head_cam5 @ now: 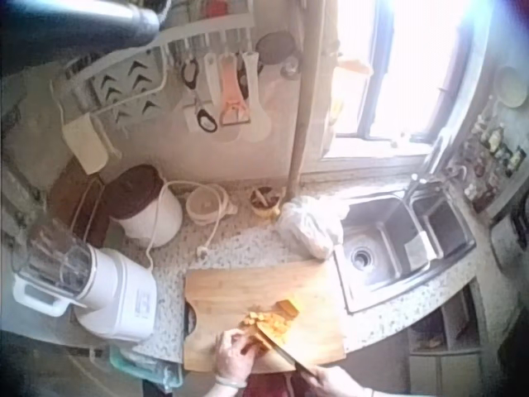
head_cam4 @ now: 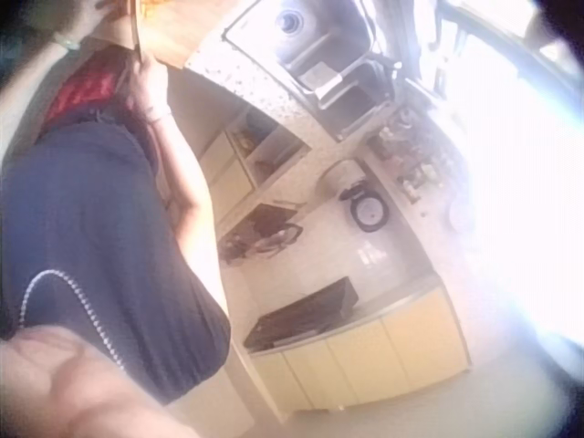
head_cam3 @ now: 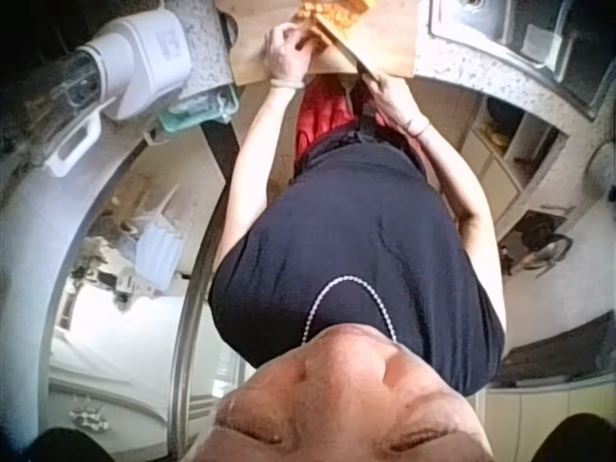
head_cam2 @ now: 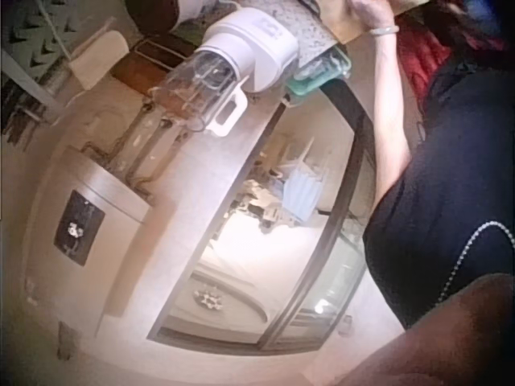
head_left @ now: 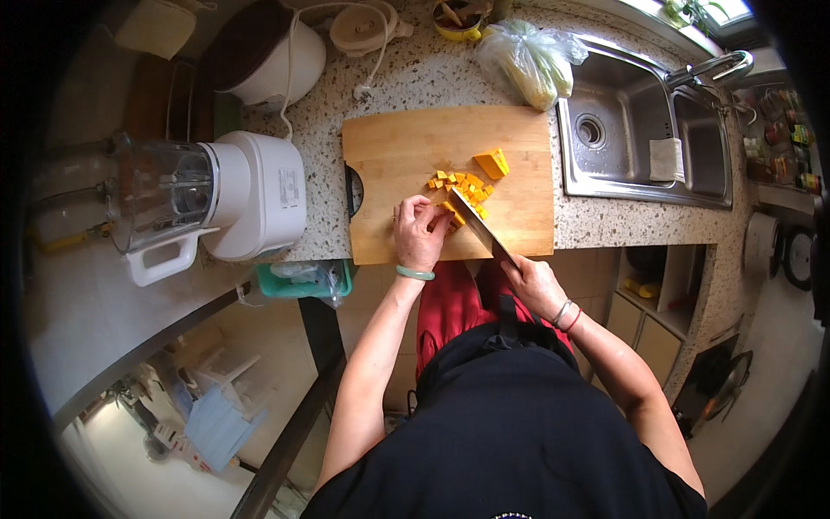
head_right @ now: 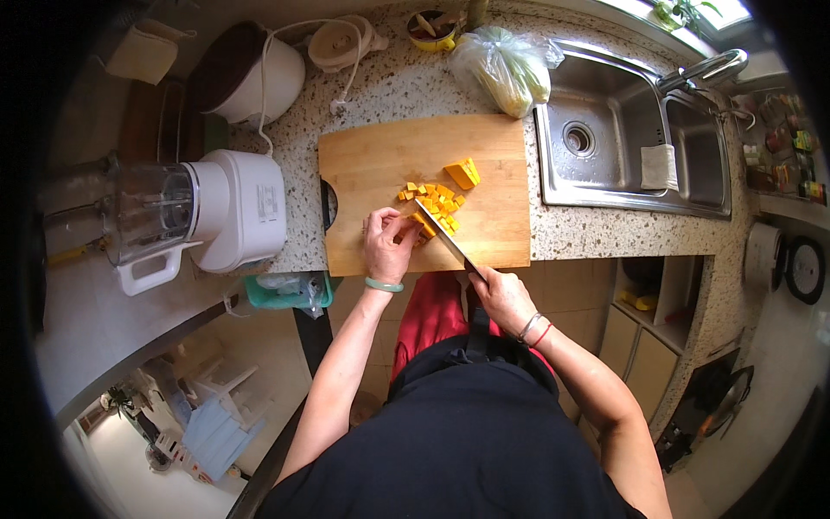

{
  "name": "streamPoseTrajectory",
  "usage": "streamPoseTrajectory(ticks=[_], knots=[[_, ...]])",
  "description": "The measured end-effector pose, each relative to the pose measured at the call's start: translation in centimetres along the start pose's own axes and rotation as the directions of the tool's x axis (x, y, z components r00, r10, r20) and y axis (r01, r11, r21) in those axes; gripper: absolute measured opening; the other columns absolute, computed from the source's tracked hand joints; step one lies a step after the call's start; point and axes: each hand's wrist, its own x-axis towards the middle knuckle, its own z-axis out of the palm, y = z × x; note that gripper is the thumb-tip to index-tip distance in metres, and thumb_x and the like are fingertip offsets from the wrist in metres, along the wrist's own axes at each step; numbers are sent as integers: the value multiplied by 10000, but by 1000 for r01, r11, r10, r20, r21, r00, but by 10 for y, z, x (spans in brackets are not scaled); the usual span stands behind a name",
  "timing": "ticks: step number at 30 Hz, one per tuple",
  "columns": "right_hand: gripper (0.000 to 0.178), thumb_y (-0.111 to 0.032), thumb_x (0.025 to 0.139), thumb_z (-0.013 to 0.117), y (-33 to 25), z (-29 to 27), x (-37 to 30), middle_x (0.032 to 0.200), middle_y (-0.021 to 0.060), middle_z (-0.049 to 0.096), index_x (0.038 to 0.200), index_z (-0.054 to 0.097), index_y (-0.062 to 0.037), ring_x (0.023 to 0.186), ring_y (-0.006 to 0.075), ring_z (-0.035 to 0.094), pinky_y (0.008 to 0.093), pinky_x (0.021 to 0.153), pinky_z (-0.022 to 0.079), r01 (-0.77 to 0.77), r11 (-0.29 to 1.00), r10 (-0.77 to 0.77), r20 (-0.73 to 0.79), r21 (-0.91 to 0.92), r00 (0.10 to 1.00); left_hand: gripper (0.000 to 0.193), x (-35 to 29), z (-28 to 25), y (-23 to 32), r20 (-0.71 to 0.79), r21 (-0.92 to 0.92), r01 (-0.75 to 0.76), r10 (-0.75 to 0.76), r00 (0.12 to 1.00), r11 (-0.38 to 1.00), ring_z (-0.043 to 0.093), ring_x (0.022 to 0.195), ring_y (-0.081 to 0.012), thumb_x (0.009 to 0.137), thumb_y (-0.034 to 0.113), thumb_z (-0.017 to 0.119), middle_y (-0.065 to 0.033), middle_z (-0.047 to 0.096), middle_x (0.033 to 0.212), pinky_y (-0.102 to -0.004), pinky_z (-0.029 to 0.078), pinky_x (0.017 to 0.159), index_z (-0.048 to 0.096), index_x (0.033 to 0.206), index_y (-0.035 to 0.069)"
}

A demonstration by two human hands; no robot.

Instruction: The person uses a knife to chop a yellow vegetable into small cubes on a wooden cutting board. After chopping, they transfer the diced pieces into a blender jar. Finally, they open a drawer to retrieve a small bowl.

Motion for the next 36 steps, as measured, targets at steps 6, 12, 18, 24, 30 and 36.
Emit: streamPoseTrajectory(ticks=[6,12,18,24,30,36], knots=[[265,-278,987,523,-3,0,-1,828,256,657,1054,664,-63,810,459,633,524,713,514,2,999,-1,14,-38,1000,115,-4,5,-4,-8,-50,45,-45,999,998,542,849,-249,708,98,796,-61,572,970,-377,470,795,705,774,74],[265,-268,988,514,-5,1,1,822,262,655,1035,669,-58,803,464,631,541,717,514,5,998,-4,20,-58,1000,126,-4,6,-5,-30,-82,43,-46,998,996,557,847,-227,714,71,811,-49,577,938,-346,485,735,708,782,44],[285,-265,988,512,-10,-1,9,808,283,646,955,659,-24,799,478,627,550,720,516,4,992,4,64,-128,998,111,-5,7,-7,-28,-122,57,-61,998,991,567,839,-231,723,52,798,-58,576,937,-350,495,723,698,768,30],[303,-267,985,517,-7,6,13,786,290,644,915,655,-6,783,477,634,553,717,520,12,990,-4,56,-140,998,104,-8,9,-12,-20,-131,39,-42,999,991,573,835,-236,718,38,780,-69,575,956,-349,499,734,700,785,33],[331,-282,983,517,8,15,18,776,294,645,888,680,-10,763,475,640,547,711,526,14,988,-4,68,-153,998,112,-10,11,-12,14,-162,97,-96,995,982,567,873,-259,703,80,782,-74,575,950,-376,489,777,694,767,51],[385,-333,974,527,14,27,18,828,295,659,888,690,5,805,474,652,535,740,542,-1,986,4,15,-167,1000,94,-14,14,-18,14,-155,100,-99,995,983,587,878,-239,742,44,759,-80,574,968,-341,503,744,699,810,22]])
